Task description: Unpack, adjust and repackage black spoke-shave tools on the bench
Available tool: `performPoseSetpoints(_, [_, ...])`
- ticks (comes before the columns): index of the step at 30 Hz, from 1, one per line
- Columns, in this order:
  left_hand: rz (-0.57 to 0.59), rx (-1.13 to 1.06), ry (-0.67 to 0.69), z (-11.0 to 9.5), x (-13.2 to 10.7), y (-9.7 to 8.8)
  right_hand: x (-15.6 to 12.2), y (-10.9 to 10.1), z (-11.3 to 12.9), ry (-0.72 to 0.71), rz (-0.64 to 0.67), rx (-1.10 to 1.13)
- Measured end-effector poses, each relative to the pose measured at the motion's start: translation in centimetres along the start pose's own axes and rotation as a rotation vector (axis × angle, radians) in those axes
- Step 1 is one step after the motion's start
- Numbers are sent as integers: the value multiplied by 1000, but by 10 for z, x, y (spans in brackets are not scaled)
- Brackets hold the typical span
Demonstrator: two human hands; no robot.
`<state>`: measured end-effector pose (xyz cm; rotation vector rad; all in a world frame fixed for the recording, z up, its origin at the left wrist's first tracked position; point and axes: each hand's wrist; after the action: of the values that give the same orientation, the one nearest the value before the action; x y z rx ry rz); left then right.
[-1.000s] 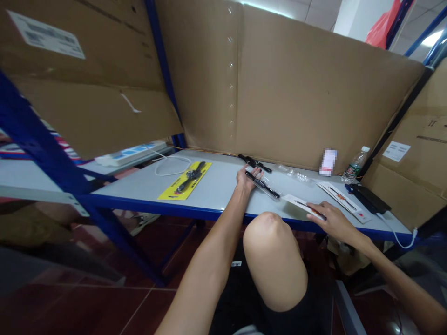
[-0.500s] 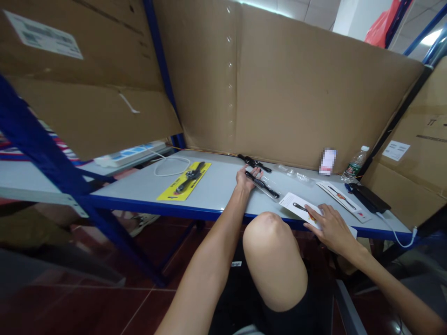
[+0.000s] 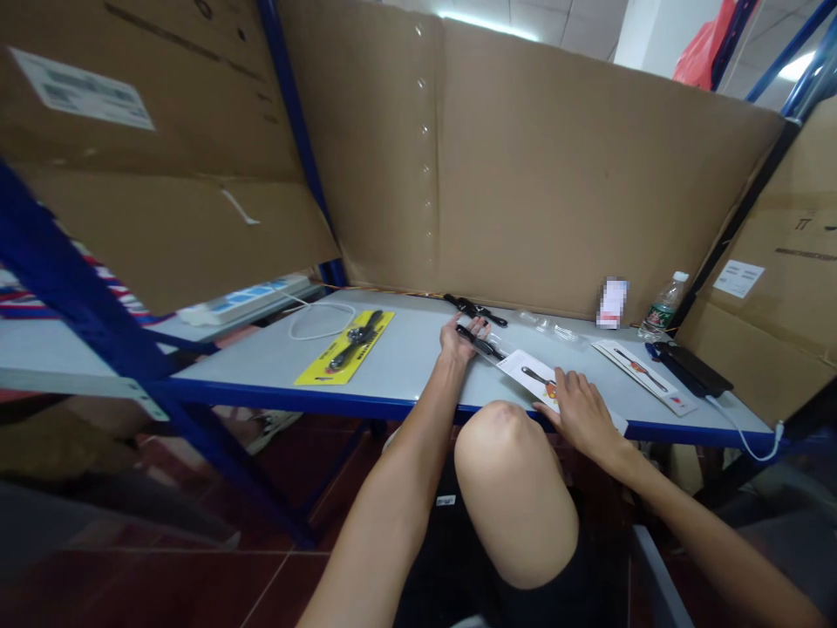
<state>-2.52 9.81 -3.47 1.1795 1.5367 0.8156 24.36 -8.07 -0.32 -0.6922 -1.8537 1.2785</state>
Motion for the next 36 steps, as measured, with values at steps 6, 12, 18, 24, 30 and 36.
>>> performPoseSetpoints(6, [-5, -38, -17, -1, 5, -2, 31, 4, 10, -1, -18, 23])
performPoseSetpoints(12, [11, -34, -18, -1, 6, -4, 44, -1, 5, -18, -42, 167])
performPoseSetpoints(18, [71, -126, -10, -1, 5, -1, 2, 4, -63, 299, -591, 527])
performPoseSetpoints(24, [65, -154, 23, -1, 2, 1, -16, 14, -72, 461, -122, 1227])
performPoseSetpoints(30, [37, -101, 126, 0, -9, 3, 19, 23, -48, 538, -581, 1276])
performPoseSetpoints(36, [61, -68, 138, 0, -8, 2, 64, 33, -23, 529, -749, 1332])
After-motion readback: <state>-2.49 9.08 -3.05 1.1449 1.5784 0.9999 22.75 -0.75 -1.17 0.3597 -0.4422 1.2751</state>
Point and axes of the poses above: each hand's wrist, its own x-axis towards the middle knuckle, its own y-axis out of the palm, z = x × y, and after that the axes turned 9 degrees about -y, right-handed
